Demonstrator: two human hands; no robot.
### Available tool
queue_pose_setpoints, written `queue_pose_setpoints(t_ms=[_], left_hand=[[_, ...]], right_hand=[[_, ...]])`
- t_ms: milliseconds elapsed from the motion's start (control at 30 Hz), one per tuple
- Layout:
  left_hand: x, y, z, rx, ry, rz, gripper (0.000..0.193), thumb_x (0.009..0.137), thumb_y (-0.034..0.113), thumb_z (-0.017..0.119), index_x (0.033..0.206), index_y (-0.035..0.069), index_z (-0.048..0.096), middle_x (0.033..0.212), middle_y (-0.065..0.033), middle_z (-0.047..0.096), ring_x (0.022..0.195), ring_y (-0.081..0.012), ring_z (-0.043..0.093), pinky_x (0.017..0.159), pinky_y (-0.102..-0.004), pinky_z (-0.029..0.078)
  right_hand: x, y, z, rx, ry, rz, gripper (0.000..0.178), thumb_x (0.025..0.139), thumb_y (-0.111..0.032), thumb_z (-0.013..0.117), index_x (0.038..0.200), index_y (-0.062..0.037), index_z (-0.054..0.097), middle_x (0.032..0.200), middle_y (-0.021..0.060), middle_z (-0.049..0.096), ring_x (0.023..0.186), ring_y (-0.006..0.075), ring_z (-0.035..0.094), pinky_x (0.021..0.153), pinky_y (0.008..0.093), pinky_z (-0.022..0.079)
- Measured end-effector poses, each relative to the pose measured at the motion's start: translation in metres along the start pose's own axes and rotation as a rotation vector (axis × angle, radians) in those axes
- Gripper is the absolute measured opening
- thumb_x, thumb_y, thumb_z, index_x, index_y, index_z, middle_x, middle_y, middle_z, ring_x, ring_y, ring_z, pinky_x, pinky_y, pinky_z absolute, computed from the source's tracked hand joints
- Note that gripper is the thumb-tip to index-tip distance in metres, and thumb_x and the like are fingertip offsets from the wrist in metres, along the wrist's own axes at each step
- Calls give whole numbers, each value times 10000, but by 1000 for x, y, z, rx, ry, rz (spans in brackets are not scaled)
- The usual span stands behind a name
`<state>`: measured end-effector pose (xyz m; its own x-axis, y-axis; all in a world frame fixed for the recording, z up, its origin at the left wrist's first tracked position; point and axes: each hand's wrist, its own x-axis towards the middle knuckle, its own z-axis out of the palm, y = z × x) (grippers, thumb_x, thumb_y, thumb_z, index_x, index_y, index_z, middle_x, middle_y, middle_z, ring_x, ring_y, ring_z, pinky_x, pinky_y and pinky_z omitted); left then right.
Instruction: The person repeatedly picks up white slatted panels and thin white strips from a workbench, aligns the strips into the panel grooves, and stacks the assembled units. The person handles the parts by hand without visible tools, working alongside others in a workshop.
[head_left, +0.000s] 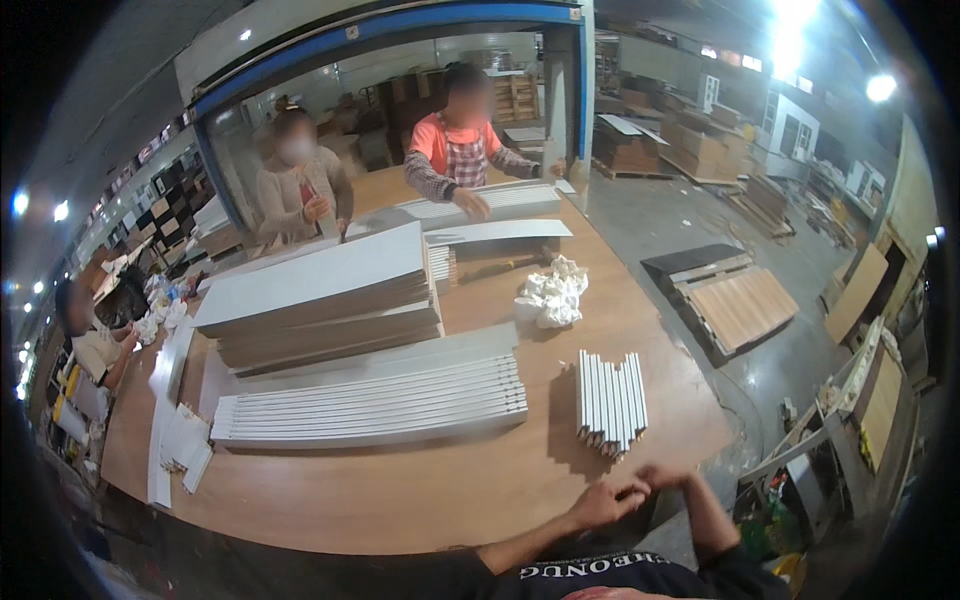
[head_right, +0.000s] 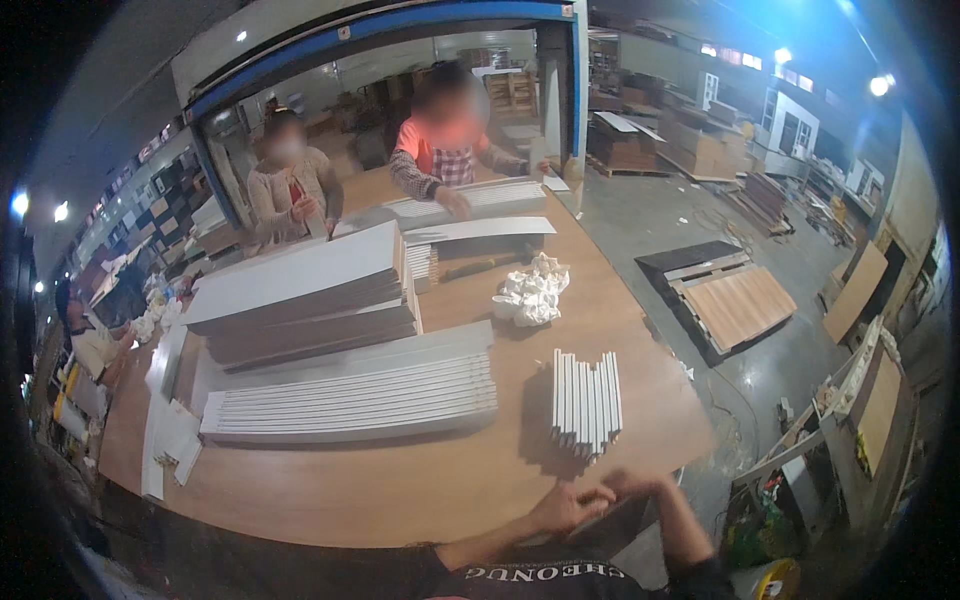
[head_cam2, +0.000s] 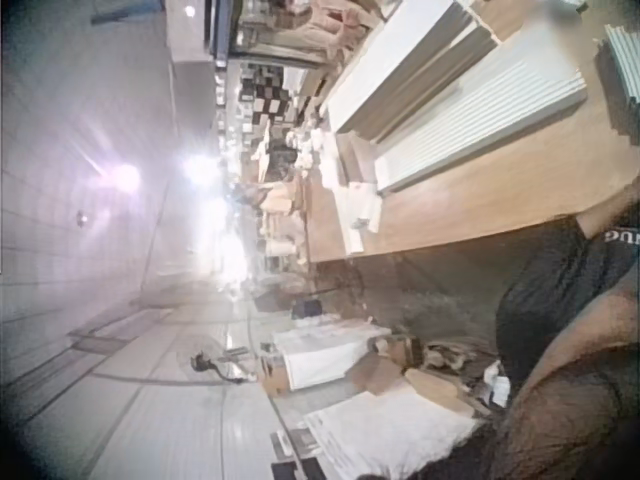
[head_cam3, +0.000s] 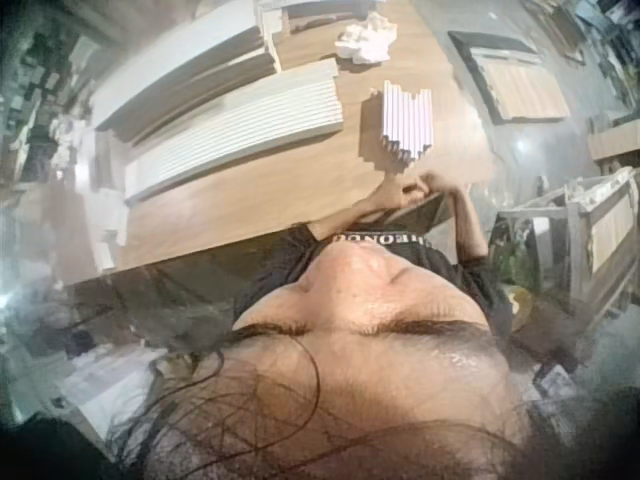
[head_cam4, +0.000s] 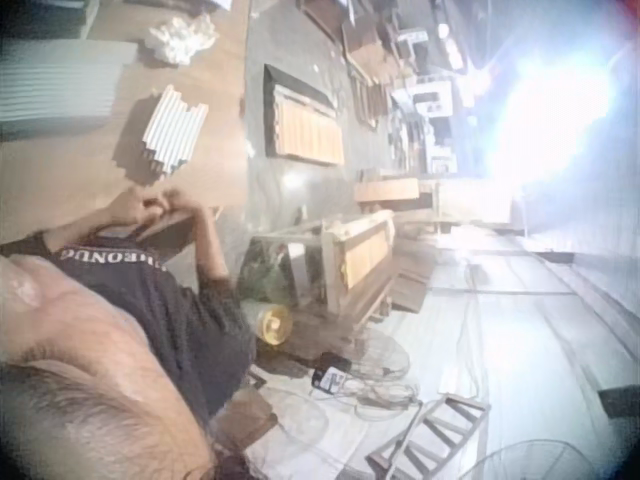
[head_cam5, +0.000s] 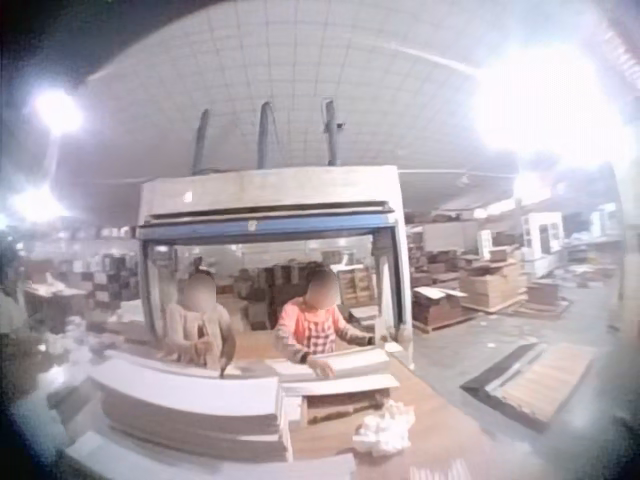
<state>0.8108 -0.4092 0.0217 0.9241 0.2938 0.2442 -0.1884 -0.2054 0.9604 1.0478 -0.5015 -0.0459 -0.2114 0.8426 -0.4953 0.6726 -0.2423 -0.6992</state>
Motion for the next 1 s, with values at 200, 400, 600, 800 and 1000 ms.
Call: queue_pose_setpoints(t_ms=[200, 400, 600, 800, 1000], left_hand=[[56, 153, -38, 182, -106, 353, 273, 910, 272, 574, 1058, 50, 631, 854, -117, 644, 717, -197, 621, 642, -314, 488], [56, 186, -13, 542, 61, 559, 315, 871, 326, 625, 989, 39, 571, 848, -125, 569, 734, -308, 604, 638, -367, 489], [51, 200, -2, 470, 244, 702, 173, 877, 178, 621, 937, 29, 556, 812, -142, 557, 707, -306, 595, 582, -379, 454], [37, 207, 34, 120, -90, 612, 141, 864, 94, 630, 915, 5, 532, 725, -159, 534, 631, -324, 557, 548, -377, 431], [72, 168, 30, 132, -266, 235, 211, 862, 90, 636, 1046, 51, 541, 874, -117, 602, 716, -214, 614, 614, -322, 487]], right_hand=[[63, -122, -190, -427, 479, 229, 274, 788, -269, 644, 1029, -148, 693, 985, 99, 681, 850, 218, 642, 755, 375, 495], [71, -176, -251, -799, 817, 411, 266, 737, -272, 607, 930, -119, 709, 985, 98, 687, 967, 277, 643, 804, 373, 522], [46, -154, -285, -679, 1004, 470, 281, 744, -256, 594, 954, -104, 702, 1028, 122, 675, 997, 283, 632, 838, 386, 513], [17, -87, -357, 573, 1817, -123, 274, 789, -303, 609, 906, -66, 682, 884, 79, 691, 810, 203, 653, 715, 354, 509], [-71, -138, -382, 1372, 1370, -1594, 169, 918, -229, 538, 916, -70, 596, 872, 57, 608, 791, 128, 580, 720, 283, 471]])
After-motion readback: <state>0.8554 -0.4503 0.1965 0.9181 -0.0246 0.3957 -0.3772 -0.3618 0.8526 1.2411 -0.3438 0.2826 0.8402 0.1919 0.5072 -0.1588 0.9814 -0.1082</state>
